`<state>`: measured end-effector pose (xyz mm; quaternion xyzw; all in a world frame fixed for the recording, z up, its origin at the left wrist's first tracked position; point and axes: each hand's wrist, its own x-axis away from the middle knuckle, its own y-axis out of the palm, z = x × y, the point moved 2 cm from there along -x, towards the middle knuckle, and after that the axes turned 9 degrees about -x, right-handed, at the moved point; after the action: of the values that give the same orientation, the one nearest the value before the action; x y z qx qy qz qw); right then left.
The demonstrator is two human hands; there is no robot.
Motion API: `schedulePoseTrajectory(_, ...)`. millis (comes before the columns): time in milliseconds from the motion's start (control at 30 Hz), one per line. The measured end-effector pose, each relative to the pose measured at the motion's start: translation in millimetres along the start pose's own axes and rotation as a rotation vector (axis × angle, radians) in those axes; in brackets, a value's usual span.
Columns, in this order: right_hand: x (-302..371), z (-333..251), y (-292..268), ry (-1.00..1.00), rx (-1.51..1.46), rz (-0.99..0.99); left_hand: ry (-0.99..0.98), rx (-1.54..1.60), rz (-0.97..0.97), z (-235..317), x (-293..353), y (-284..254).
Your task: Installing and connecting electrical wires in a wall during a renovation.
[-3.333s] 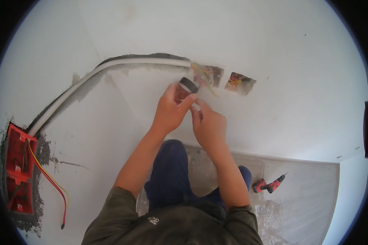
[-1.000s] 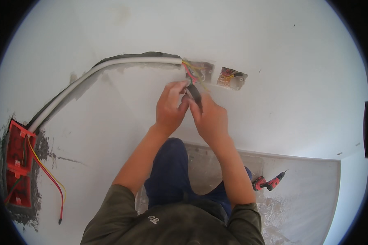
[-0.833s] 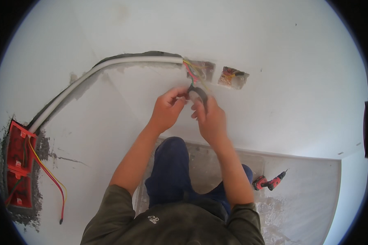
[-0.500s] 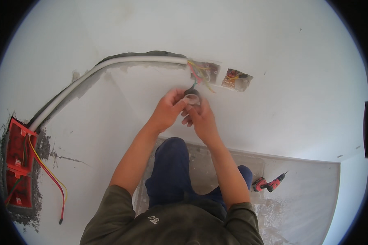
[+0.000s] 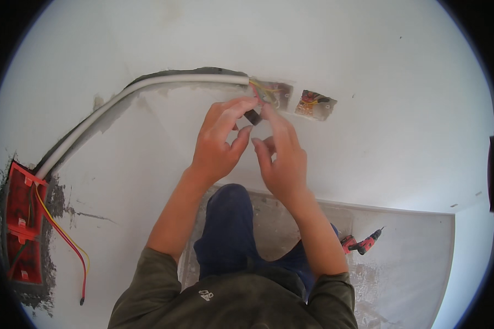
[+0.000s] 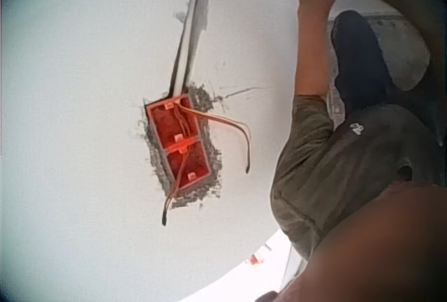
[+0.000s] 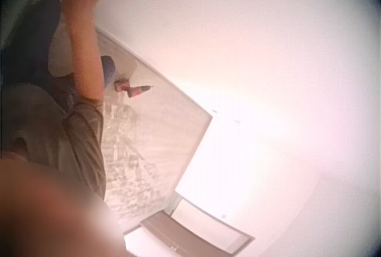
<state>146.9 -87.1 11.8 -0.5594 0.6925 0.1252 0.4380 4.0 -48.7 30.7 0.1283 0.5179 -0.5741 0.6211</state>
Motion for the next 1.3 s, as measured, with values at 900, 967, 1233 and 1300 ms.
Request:
schedulePoseTrajectory(900,20.0,38.8,6.4,0.637,-0.671,-0.034,-0.533,0.114,-0.621,-28.1,-26.5,19.2)
schedulePoseTrajectory(967,11.4,48.2,13.9,0.849,-1.032,-0.056,-0.127,-0.313,-0.535,-28.0,-29.7,19.0)
schedulePoseTrajectory(1233,-6.9,68.2,12.8,0.797,-0.879,-0.199,-0.241,-0.230,-0.680,-31.9,-37.2,16.4)
schedulePoseTrajectory(1300,-9.8,64.7,9.7,0.801,-0.886,-0.222,-0.377,-0.082,-0.733,-31.5,-38.7,14.6)
